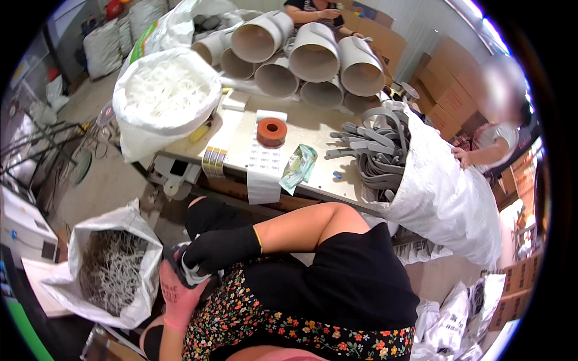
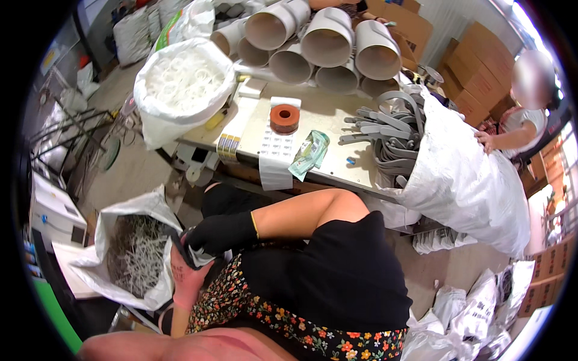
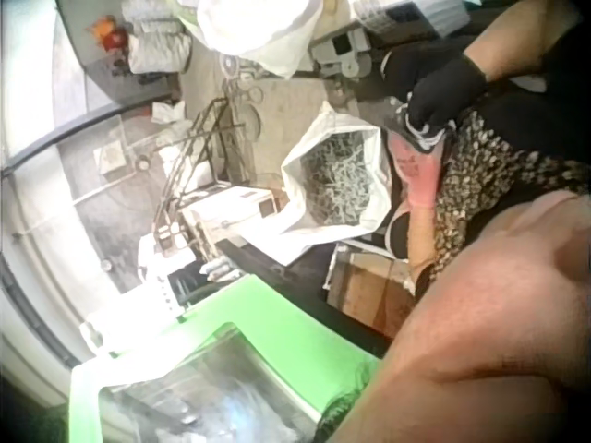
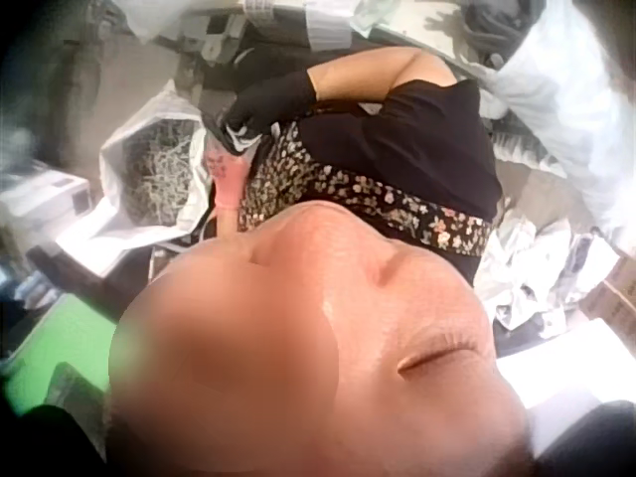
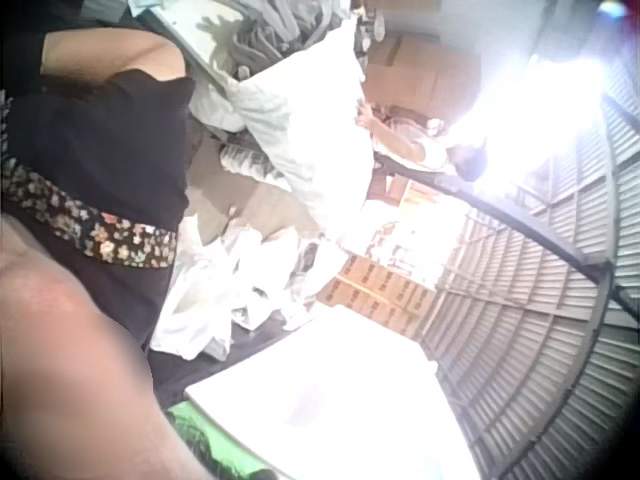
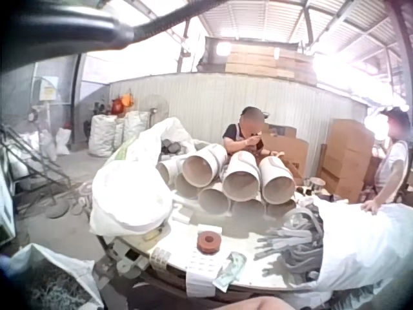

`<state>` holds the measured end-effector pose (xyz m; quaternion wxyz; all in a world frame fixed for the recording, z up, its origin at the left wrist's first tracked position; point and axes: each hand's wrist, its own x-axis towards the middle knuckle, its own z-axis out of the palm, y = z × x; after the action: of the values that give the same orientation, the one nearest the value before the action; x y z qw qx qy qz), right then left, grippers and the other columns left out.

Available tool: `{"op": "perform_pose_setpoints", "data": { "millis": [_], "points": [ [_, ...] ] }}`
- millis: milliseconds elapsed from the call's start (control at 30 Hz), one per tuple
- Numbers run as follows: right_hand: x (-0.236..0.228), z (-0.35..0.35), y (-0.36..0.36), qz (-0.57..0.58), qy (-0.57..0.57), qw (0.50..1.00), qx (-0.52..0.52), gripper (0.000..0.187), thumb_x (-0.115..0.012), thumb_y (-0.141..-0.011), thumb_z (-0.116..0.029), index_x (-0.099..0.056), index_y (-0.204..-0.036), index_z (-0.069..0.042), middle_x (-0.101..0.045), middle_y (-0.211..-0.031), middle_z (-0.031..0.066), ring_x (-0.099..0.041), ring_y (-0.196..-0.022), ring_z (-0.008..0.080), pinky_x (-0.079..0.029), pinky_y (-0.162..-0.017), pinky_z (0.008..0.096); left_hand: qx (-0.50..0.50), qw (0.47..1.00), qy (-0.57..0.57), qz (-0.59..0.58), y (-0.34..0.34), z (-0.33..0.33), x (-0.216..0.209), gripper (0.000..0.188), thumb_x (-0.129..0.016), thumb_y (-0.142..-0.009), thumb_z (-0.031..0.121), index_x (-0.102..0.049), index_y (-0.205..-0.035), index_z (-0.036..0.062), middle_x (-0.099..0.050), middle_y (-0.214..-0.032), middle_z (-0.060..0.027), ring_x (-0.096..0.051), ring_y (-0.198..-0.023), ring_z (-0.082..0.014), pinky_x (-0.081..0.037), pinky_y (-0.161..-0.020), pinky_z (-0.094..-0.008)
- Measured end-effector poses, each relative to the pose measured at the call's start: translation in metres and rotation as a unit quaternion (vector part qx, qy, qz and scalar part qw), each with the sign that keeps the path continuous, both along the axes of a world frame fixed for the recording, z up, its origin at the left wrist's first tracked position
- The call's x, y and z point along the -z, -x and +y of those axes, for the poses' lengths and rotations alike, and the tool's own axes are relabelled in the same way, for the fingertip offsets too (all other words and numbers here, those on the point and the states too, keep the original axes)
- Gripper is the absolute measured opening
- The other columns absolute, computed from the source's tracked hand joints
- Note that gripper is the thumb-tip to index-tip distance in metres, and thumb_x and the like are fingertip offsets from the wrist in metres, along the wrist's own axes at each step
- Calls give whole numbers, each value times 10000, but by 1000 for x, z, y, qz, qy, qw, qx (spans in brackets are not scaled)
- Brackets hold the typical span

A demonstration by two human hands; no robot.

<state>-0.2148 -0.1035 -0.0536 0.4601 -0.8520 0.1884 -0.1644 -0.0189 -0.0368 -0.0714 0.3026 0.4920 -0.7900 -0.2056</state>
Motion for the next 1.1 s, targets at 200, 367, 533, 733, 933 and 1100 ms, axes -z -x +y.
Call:
{"op": "perform_pose_setpoints", "data": {
  "millis": [200,367,533,733,933,1100],
  "points": [
    [13,15,13,-38,138,990,-6,85,-560,-741,-53,-581,-818,-26,-590,-767,147,-585,-706,280,-468,-636,352,25,999,29,-37,23,2,-22,736,-787,-573,273,-481,-1186,7,-517,-1160,-179,-461,-1086,-393,-358,-955,-453],
    [23,11,14,-125,167,973,-97,89,-571,-732,-34,-575,-818,-13,-577,-825,166,-571,-728,329,-470,-654,372,30,999,34,-24,27,5,-32,704,-785,-563,247,-502,-1161,6,-529,-1128,-193,-481,-1067,-389,-372,-947,-446],
    [6,10,24,-44,194,975,-101,126,-576,-740,-59,-559,-853,-5,-561,-829,173,-571,-762,336,-470,-690,380,41,997,32,-56,33,0,-41,734,-778,-579,312,-492,-1175,-8,-538,-1130,-202,-491,-1060,-390,-385,-936,-449],
    [33,12,19,-138,256,954,-69,160,-600,-752,-88,-536,-861,10,-557,-820,174,-570,-750,346,-462,-646,398,99,988,35,-116,26,-16,-44,762,-780,-573,313,-481,-1190,-19,-542,-1103,-208,-501,-1030,-394,-395,-910,-452],
    [30,1,-6,-128,256,953,-100,165,-601,-759,-92,-541,-876,7,-564,-818,175,-569,-756,342,-461,-656,395,212,962,25,-170,5,-32,-36,931,-808,-530,385,-428,-1284,-6,-519,-1131,-210,-485,-1052,-385,-387,-929,-444],
    [23,-7,-17,-81,208,970,-101,169,-602,-766,-96,-544,-889,5,-570,-816,175,-569,-761,340,-460,-664,392,241,965,-27,-98,5,-46,-23,907,-805,-554,358,-419,-1288,-9,-541,-1117,-181,-492,-1051,-367,-388,-929,-429]
  ]
}}
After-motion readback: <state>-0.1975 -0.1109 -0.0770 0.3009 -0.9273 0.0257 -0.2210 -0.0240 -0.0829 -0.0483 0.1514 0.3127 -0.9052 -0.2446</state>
